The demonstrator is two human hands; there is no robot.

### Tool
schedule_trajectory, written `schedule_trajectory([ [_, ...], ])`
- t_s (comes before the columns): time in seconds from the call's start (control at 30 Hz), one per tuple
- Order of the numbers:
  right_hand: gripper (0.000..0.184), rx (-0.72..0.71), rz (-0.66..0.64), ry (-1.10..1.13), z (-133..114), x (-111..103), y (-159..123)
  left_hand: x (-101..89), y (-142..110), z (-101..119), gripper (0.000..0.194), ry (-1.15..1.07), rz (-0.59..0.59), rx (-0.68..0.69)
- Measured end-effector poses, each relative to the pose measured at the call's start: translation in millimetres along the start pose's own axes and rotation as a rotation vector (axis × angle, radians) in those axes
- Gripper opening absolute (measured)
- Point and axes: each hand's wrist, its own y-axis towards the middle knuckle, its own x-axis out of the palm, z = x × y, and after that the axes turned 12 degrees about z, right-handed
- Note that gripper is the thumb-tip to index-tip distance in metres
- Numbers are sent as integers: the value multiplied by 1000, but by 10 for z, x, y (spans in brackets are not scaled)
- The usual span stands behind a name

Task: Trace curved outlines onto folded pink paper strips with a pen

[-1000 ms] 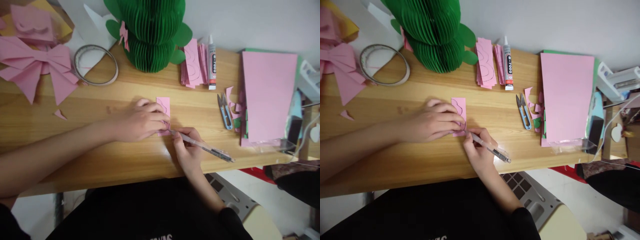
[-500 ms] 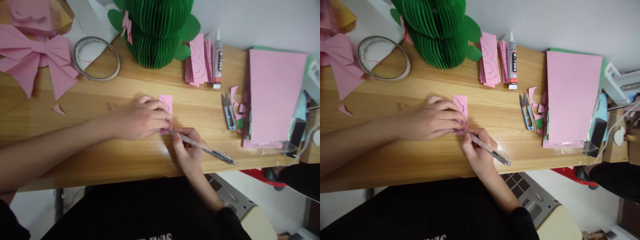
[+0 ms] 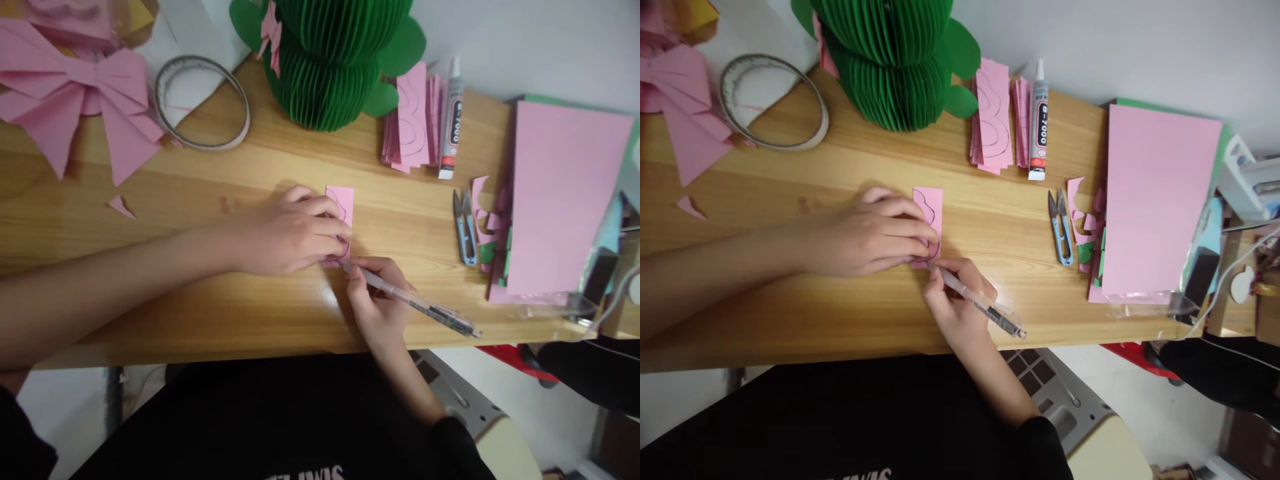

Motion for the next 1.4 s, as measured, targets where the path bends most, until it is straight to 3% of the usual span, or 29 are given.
schedule_trajectory([
  [0.17, 6, -40, -50, 24, 6, -4, 3, 27, -9, -17, 33, -3, 42, 30],
  [0.47, 8, -76, -105, 39, 8, -2, -5, 33, -15, -17, 33, 11, -5, -17],
  [0.83, 9, -71, -124, 36, 20, 5, -17, 59, 19, -77, 25, -137, -57, -51],
  [1.0, 6, -47, -78, 26, 25, 26, -35, 38, 18, -57, 22, -110, -52, -25],
  [1.13, 2, -24, 91, 28, 79, -18, -74, 40, 14, -61, 23, -45, -44, 12],
  [1.23, 7, -88, 130, -35, 94, -97, -104, 70, -5, -104, 23, -17, 8, 87],
  [1.4, 29, -348, -43, -173, 149, -194, -179, 96, -46, -147, 23, 24, 121, 162],
])
